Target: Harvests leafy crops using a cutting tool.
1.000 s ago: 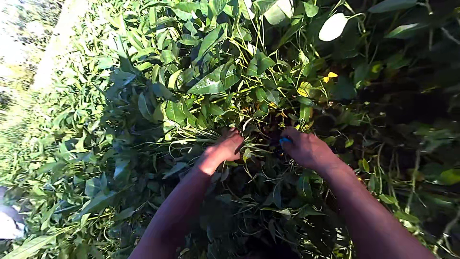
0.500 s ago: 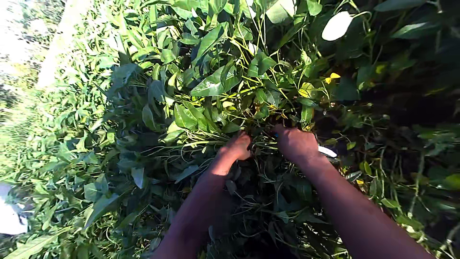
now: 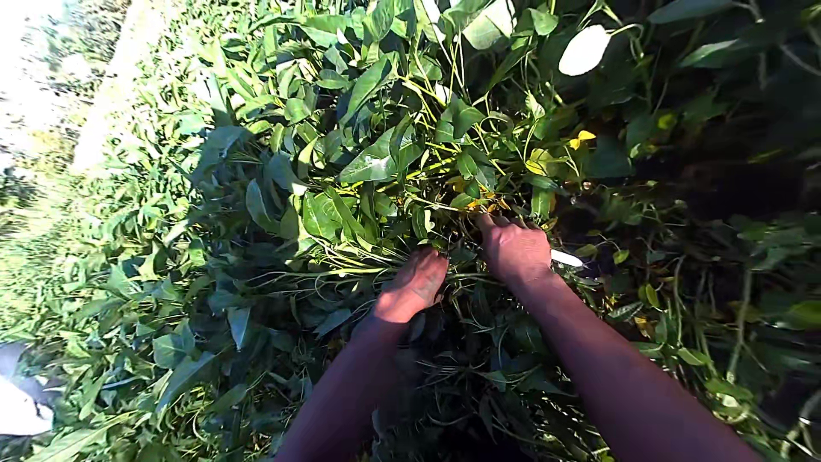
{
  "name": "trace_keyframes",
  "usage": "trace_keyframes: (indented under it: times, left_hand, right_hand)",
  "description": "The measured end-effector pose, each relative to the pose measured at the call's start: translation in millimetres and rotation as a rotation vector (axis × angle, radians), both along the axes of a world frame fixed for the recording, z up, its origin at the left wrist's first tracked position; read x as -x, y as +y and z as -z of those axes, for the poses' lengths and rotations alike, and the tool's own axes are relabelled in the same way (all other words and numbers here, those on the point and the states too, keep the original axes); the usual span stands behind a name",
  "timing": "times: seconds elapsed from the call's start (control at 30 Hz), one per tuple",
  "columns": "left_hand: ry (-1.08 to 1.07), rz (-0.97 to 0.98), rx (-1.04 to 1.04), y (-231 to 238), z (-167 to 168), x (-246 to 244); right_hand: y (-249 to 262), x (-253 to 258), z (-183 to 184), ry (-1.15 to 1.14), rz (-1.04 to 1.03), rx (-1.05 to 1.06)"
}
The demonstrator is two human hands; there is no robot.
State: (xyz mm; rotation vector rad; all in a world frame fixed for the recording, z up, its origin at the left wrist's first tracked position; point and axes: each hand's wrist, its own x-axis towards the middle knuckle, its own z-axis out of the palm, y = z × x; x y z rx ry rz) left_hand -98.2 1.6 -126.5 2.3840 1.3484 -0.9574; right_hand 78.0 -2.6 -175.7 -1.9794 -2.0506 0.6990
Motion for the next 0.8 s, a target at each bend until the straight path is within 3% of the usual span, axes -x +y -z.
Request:
trace_keyframes:
  times: [0.1,0.23,0.3,0.4,0.5,0.57,0.67,0.7,0.73,0.77,0.8]
  left_hand:
    - [-0.020,0.045,-0.037,-6,-11,1]
    - [-0.030,0.012,-0.080,-22,-57,38]
    - [-0.058,-0.145,-0.091,-32,-96,69]
    - [-0.100,-0.558,-0.219,-48,-173,106]
    - [-0.007,-0.663,-0.412,-60,-244,123]
    - [0.079,-0.584,-0.493,-63,-274,131]
    - [0.286,-0.373,-0.449,-57,-290,121]
    - [0.421,-0.434,-0.378,-52,-284,80]
    - [0.587,-0.631,-0.272,-42,-271,25]
    - [0.609,-0.666,-0.145,-33,-260,0]
    - [0.484,-0.504,-0.060,-29,-249,14]
  right_hand:
    - [0,-2,-9,-0.064,-0.008,0.184]
    - [-10,-32,-13,-0.100,0.005,0.416]
    - [-20,-50,-8,-0.029,0.001,0.381]
    - [-30,-64,-4,0.085,0.003,0.290]
    - [-30,-59,-5,0.181,-0.010,0.177]
    - [-24,-48,-8,0.250,-0.041,0.142]
    - [-10,-24,-4,0.330,-0.116,0.144]
    - [-6,-15,-2,0.334,-0.139,0.159]
    - [-2,-8,-1,0.322,-0.156,0.182]
    - [2,-2,-1,0.292,-0.170,0.213]
    - [6,2,-3,0.249,-0.187,0.259]
